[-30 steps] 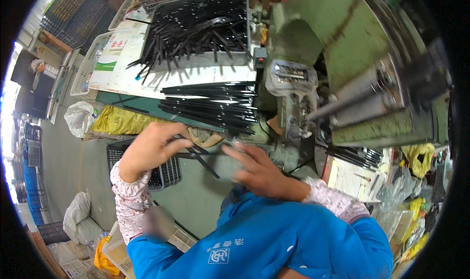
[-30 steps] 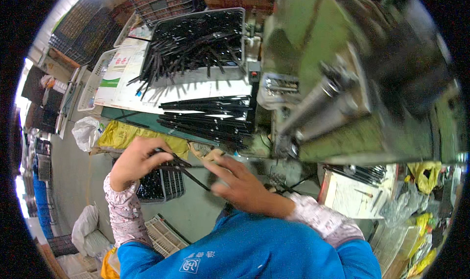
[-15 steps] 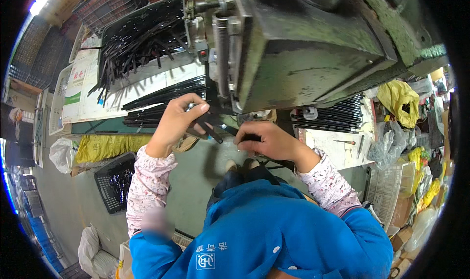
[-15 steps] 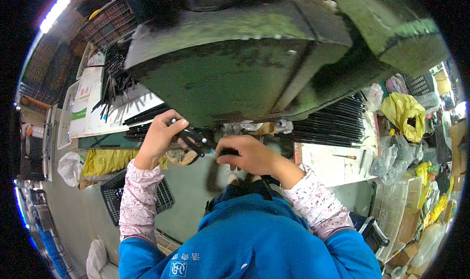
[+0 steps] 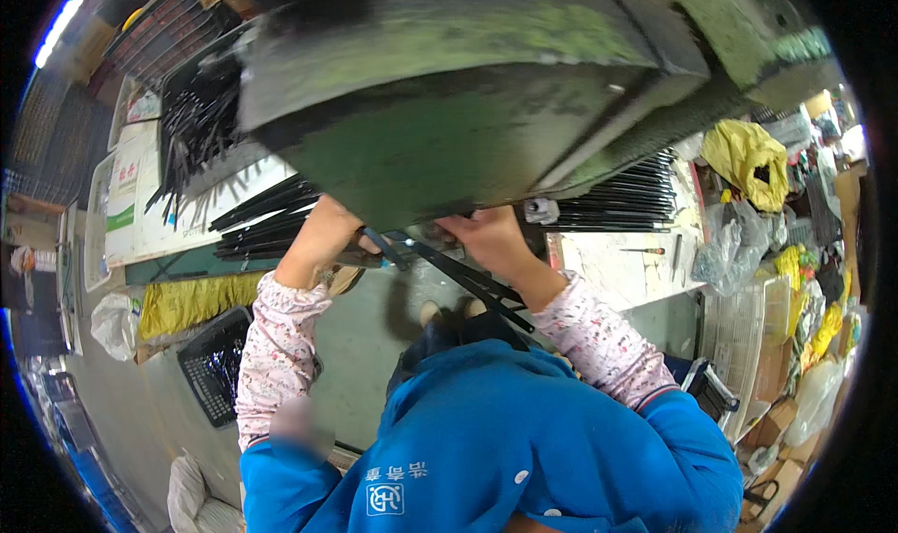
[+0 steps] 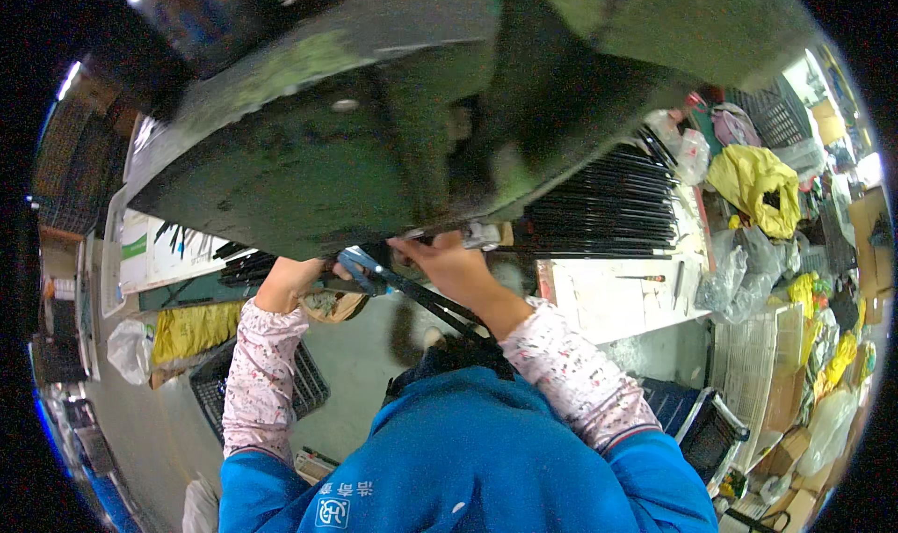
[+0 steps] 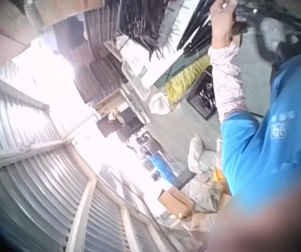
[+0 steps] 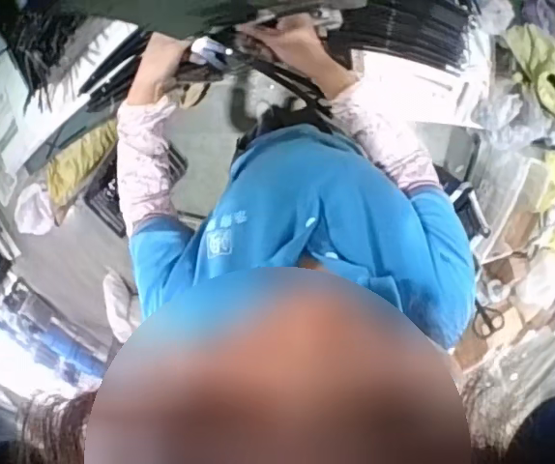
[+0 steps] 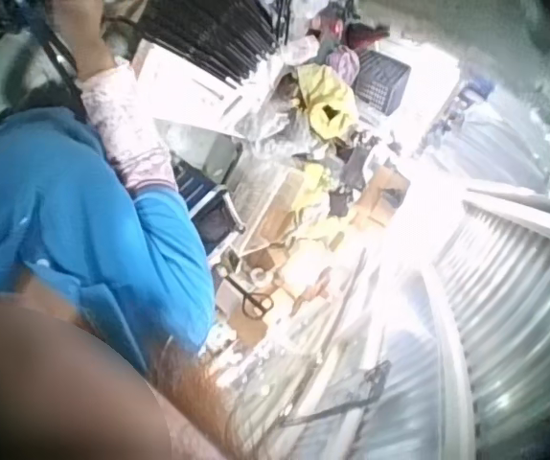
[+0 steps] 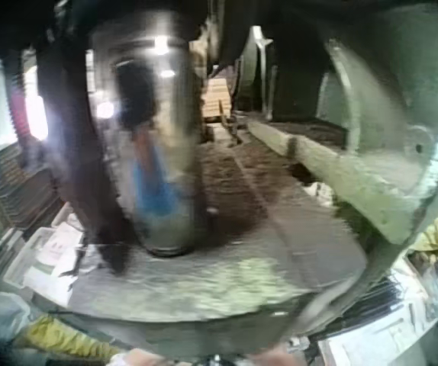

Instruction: The person repeatedly picks up black metal rods from a bin and inserts them into a green industrial machine. They align the rods and push them into the machine's mechanism, then remove the processed rods and place them into a nearby container. The cycle continues throughout the clip.

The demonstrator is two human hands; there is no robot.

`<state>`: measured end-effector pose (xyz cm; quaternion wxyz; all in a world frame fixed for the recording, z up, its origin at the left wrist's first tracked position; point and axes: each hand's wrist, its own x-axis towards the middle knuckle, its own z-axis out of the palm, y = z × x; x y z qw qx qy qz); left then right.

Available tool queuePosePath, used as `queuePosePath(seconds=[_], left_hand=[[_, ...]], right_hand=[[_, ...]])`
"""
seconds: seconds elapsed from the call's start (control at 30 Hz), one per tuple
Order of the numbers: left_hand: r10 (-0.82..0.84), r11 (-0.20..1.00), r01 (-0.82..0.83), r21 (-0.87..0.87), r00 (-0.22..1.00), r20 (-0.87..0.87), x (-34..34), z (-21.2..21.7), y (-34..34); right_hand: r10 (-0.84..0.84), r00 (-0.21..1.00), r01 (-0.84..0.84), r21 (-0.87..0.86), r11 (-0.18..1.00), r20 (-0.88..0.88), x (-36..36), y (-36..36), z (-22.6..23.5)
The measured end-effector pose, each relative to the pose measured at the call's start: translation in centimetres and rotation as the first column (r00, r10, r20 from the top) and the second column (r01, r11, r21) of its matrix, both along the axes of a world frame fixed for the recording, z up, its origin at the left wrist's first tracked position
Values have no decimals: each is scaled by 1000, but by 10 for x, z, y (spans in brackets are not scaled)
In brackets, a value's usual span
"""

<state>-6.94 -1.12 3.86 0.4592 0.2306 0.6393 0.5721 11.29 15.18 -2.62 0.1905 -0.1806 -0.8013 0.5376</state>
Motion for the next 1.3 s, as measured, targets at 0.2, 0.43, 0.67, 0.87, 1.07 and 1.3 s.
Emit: queuePosePath(seconds=[0.2, 0.43, 0.67, 0.87, 1.07, 1.3], left_hand=[[194, 981, -195, -2, 980, 50, 11, -5, -9], [399, 910, -403, 96, 790, -467, 26, -21, -16], [522, 847, -433, 309, 561, -643, 71, -3, -20], [252, 967, -235, 95, 858, -447, 121, 15, 14], [347, 936, -310, 166, 888, -301, 91, 18, -8], [523, 850, -482, 213, 823, -221, 80, 15, -19]], right_hand=[[59, 994, -25, -345, 938, 87, 1, -3, 24], [-330, 863, -21, 682, 731, 381, 90, 100, -97], [-163, 958, -124, 856, 502, 234, 86, 100, -107], [247, 969, -127, 786, 605, -33, 47, 39, 8], [254, 961, -80, 774, 628, -106, 45, 31, 55], [44, 995, 24, 660, 751, -86, 36, 20, 45]])
